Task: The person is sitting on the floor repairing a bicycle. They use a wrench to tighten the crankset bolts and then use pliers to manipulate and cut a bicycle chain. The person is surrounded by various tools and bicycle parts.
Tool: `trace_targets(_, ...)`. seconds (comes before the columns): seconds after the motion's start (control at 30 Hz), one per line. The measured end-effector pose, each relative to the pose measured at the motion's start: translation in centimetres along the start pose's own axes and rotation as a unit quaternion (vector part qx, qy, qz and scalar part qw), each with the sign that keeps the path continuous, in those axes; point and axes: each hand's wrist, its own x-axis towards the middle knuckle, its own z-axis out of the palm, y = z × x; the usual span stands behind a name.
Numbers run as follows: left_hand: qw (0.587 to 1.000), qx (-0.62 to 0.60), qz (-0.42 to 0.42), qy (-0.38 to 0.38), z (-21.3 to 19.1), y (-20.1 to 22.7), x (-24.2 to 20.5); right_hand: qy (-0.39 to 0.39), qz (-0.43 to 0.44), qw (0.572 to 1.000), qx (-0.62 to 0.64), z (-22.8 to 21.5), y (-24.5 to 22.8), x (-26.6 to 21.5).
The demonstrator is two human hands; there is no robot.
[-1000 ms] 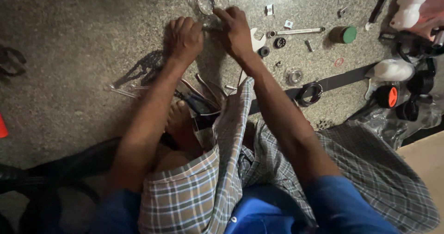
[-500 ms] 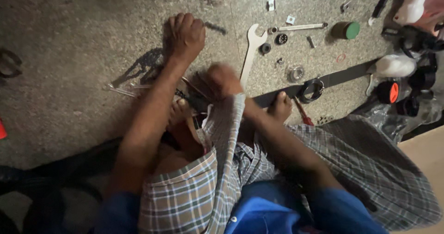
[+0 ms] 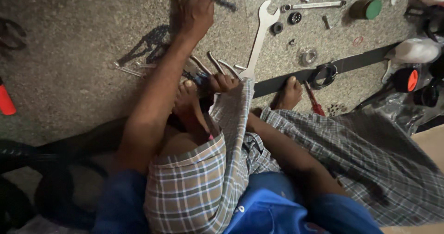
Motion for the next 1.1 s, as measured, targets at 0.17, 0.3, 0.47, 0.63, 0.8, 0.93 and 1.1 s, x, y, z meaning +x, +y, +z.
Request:
trace_targets(0.17, 1.000, 0.001, -0.007, -0.009, -0.7, -0.1, 0.2, 0.055, 0.005, 0.997, -0.053, 2.8, -1.9, 3.0)
trace_targets(0.3, 1.000, 0.021, -0.006, 0.013, -1.7, 0.6, 0.6, 0.009, 0.065, 0.997, -0.044, 2.4, -4.6, 3.4)
trace_targets(0.47, 1.000, -0.009, -0.010, 0.000, -2.2, 0.8, 0.6, 0.147, -0.070, 0.937, -0.310, 1.0, -3.4, 3.0)
trace_targets(0.63, 1.000, -0.002, 0.003, 0.005, -2.2, 0.2, 0.7, -0.135, 0.190, 0.962, 0.142, 3.1, -1.8, 1.5)
trace_targets(0.8, 1.000, -0.018, -0.011, -0.002, -1.7, 0.2, 0.6, -0.266, 0.210, 0.743, 0.577, 1.8, 7.3, 0.3)
trace_targets(0.93, 1.000, -0.017, -0.016, -0.011, -2.1, 0.4, 0.6, -0.253, 0.319, 0.472, 0.782, -5.0, 8.0, 1.6)
trace_targets(1.1, 0.999, -0.016, -0.026, -0.014, -2.4, 0.7, 0.9, -0.186, 0.303, 0.533, 0.768, -10.9, 4.5, 6.3)
